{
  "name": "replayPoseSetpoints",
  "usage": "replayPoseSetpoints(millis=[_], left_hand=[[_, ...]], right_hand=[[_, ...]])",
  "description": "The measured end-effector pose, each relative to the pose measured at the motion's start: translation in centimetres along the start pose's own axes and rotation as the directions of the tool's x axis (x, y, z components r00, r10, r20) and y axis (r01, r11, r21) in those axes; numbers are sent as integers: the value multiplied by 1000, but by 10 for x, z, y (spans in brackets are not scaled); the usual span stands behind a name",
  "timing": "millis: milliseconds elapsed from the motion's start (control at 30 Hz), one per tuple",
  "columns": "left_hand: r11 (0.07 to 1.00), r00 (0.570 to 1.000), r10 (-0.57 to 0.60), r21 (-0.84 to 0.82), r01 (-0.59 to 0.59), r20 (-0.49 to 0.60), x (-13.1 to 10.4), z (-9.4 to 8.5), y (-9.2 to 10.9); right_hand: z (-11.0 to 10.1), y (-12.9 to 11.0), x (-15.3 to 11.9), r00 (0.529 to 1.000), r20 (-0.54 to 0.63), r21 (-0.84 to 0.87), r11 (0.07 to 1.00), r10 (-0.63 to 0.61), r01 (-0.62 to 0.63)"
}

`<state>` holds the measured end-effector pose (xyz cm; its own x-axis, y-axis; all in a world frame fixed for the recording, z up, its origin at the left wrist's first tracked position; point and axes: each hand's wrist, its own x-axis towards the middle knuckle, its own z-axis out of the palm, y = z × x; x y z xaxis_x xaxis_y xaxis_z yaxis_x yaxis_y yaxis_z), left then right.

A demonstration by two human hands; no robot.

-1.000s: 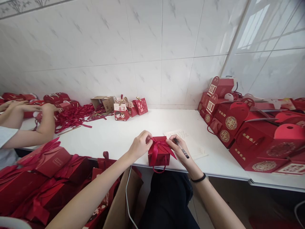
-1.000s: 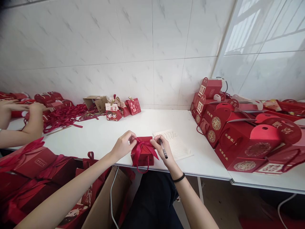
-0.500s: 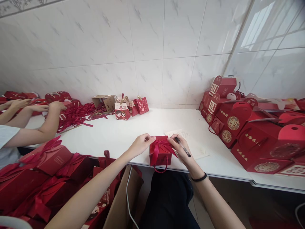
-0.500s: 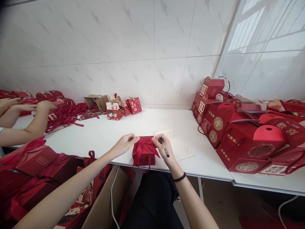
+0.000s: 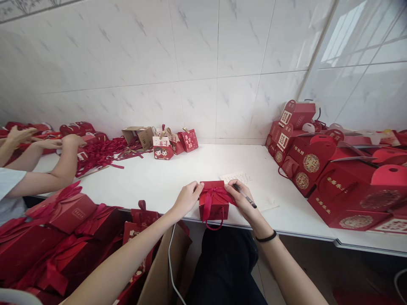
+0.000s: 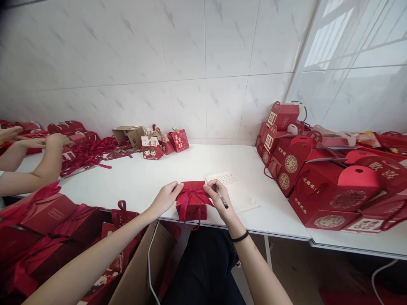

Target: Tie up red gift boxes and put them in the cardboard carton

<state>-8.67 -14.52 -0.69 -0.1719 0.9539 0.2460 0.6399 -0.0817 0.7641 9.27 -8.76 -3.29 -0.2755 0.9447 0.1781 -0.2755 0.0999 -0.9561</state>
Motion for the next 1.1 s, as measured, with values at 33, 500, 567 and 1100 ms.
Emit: replayPoseSetpoints(millis=[33,500,567,1100], left_hand=[[1000,1000,2,-6,-2,-7,0,1,-1],[980,999,46,-192,-45,3,-6,14,-6],[974,1000,19,-227,-15,12,-5,14,-2],[968,996,30,-251,-8,81,16,-15,-7]], right_hand=[[0,0,0,1000,-4,6,1000,3,-3],[-6,9,-4,995,-27,247,965,99,-90],[-8,10,-4,996,-24,229,970,91,-83],[-37,0,-9,986,-151,133,990,72,-52]])
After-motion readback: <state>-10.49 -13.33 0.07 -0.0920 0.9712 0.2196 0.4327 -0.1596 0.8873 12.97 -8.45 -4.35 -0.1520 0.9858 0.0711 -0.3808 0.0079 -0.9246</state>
